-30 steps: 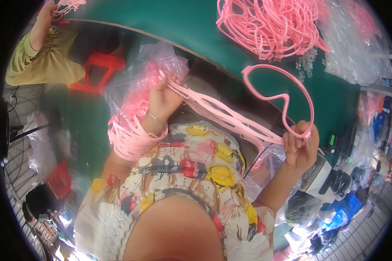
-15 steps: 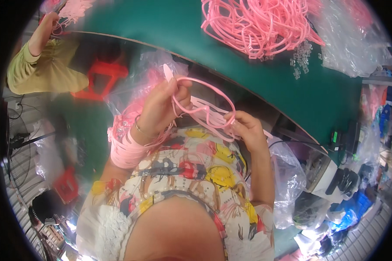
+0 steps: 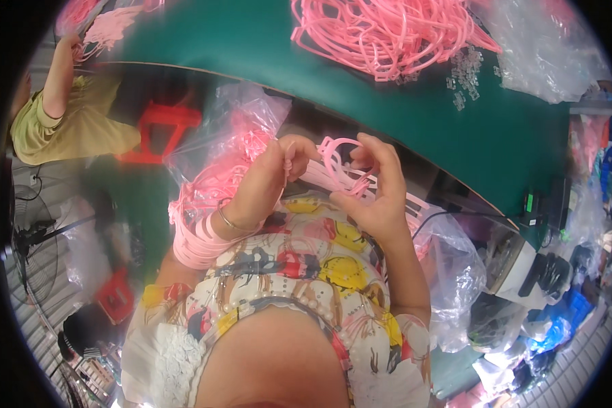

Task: The person assembles pink plastic hangers by hand at a green workbench. They repeatedly pick up a hanger frame, insert a small clear plastic clip into the hook, and place the finished hanger into a pile.

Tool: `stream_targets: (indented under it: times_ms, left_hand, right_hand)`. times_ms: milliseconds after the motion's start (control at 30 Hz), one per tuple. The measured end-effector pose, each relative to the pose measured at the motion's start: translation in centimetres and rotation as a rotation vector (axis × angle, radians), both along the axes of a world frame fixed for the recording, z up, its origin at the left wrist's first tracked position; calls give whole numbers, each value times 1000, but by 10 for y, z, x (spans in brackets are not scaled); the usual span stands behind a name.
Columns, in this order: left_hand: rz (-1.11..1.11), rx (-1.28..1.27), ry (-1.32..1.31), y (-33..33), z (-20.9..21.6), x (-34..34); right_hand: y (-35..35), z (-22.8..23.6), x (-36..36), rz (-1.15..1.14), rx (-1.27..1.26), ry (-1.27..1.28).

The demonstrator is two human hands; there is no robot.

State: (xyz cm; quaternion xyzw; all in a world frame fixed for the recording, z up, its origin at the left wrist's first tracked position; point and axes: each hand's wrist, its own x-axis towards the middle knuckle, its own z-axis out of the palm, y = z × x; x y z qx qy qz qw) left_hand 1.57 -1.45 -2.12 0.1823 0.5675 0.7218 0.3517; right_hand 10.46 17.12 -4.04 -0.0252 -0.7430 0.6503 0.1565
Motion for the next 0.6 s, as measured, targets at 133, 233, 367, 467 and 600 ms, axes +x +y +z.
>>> stream_targets:
  times_ms: [133, 233, 367, 467, 600]
  left_hand:
    - [18, -39, -40, 8, 6, 7]
    - [13, -61, 30, 9, 8, 6]
    - [20, -59, 109, 11, 10, 7]
    - [0, -90, 127, 9, 13, 5]
    - [27, -61, 120, 8, 9, 6]
  right_hand:
    - [-2, 1, 0, 124, -97, 28]
    - [-6, 1, 1, 94, -174, 32]
    - [-7, 0, -1, 125, -187, 4]
    - [-8, -2, -2, 147, -161, 3]
    - [-14, -6, -3, 142, -165, -28]
